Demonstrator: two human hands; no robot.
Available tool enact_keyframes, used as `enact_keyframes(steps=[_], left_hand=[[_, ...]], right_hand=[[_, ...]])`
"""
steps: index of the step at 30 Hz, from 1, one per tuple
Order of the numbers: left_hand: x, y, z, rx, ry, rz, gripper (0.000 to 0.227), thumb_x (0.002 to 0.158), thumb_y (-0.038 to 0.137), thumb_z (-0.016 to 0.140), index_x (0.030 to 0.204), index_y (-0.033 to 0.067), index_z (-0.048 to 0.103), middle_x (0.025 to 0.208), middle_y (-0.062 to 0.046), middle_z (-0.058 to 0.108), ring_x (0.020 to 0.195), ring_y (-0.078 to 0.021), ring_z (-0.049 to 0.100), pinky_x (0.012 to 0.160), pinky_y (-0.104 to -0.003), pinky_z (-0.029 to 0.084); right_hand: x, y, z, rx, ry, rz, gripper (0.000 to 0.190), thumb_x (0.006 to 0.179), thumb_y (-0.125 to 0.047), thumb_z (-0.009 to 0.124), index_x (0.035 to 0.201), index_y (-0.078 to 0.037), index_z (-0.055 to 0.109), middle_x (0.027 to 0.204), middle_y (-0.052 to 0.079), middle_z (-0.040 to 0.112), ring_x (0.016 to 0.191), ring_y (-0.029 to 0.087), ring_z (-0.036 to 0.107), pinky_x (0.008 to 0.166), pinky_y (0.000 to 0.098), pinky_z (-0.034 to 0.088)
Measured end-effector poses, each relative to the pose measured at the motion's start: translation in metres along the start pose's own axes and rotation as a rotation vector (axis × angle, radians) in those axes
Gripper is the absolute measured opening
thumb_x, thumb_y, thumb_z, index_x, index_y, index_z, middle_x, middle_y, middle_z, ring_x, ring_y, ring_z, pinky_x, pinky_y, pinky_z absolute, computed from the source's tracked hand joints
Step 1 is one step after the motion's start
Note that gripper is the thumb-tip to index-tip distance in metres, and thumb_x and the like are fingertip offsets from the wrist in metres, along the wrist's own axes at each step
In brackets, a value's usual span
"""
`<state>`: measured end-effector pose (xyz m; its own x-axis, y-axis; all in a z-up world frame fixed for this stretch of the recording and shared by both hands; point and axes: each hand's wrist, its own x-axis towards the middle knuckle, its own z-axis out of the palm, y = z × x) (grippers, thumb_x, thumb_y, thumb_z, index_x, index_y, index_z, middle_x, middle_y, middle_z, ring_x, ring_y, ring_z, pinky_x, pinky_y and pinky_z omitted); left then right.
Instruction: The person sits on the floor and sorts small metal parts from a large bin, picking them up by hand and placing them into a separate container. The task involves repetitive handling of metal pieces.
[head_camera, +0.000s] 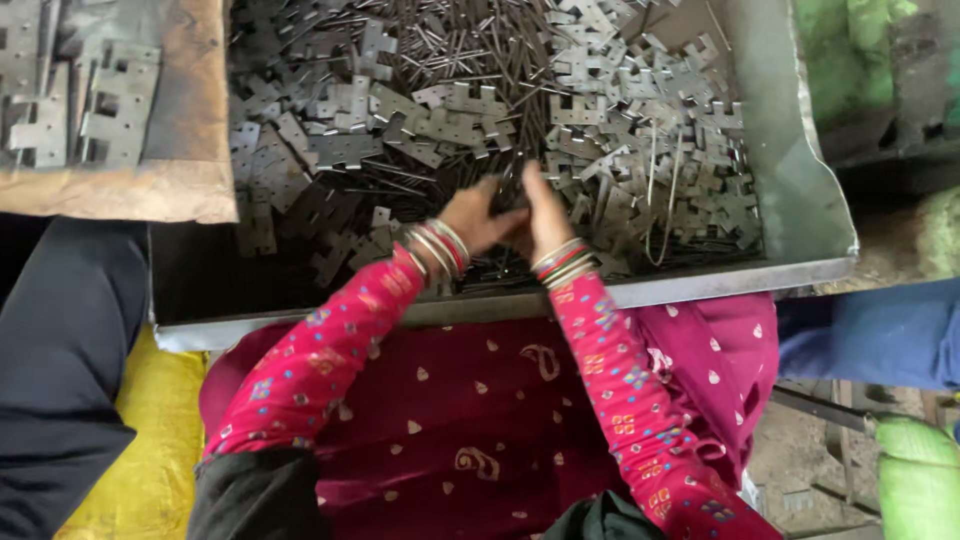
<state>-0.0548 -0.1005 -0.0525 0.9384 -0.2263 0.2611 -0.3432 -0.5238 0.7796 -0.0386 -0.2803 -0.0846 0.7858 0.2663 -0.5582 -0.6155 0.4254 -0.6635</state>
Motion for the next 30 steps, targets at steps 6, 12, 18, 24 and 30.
enact_keyframes(steps=[6,12,18,24,30], left_hand=[[-0.002,0.006,-0.009,0.252,0.014,-0.251,0.026,0.091,0.015,0.062,0.116,0.007,0.061,0.084,-0.026,0.071,0.082,-0.0473,0.069,0.076,-0.057,0.055],[0.013,0.021,-0.084,0.525,0.152,-0.15,0.028,0.087,0.011,0.065,0.115,0.0099,0.061,0.079,-0.02,0.072,0.074,-0.0427,0.07,0.065,-0.053,0.057],[0.016,-0.013,-0.162,1.02,0.389,-0.236,0.022,0.081,0.014,0.07,0.102,0.0162,0.066,0.077,-0.008,0.072,0.065,-0.0292,0.073,0.052,-0.042,0.056],[-0.017,-0.098,-0.279,1.319,0.619,-0.653,0.008,0.098,0.017,0.062,0.097,0.0186,0.07,0.089,-0.007,0.073,0.078,-0.0258,0.073,0.06,-0.04,0.055],[-0.036,-0.099,-0.3,1.433,0.895,-0.594,0.054,0.076,0.03,0.067,0.126,0.0111,0.061,0.108,-0.014,0.074,0.107,-0.0337,0.065,0.085,-0.057,0.051]], right_hand=[[0.027,0.012,-0.021,-0.335,-0.086,-0.194,0.057,0.092,-0.047,0.073,0.128,-0.003,0.065,0.108,0.006,0.076,0.093,0.017,0.075,0.08,0.0397,0.062],[0.086,-0.036,-0.073,-1.778,0.448,-0.727,0.045,0.096,-0.047,0.077,0.116,-0.008,0.068,0.103,0.017,0.076,0.097,0.038,0.072,0.087,0.0481,0.057],[0.108,-0.044,-0.073,-1.983,0.501,-0.678,0.043,0.082,-0.033,0.077,0.117,-0.01,0.067,0.115,0.021,0.07,0.097,0.043,0.069,0.076,0.0548,0.055],[0.09,-0.05,-0.063,-1.706,0.493,-0.77,0.041,0.081,-0.034,0.079,0.112,-0.008,0.071,0.104,0.021,0.073,0.092,0.041,0.069,0.081,0.0509,0.055],[0.061,-0.049,-0.058,-1.009,0.367,-0.91,0.027,0.088,-0.016,0.072,0.112,-0.003,0.075,0.089,0.013,0.074,0.078,0.024,0.068,0.074,0.038,0.056]])
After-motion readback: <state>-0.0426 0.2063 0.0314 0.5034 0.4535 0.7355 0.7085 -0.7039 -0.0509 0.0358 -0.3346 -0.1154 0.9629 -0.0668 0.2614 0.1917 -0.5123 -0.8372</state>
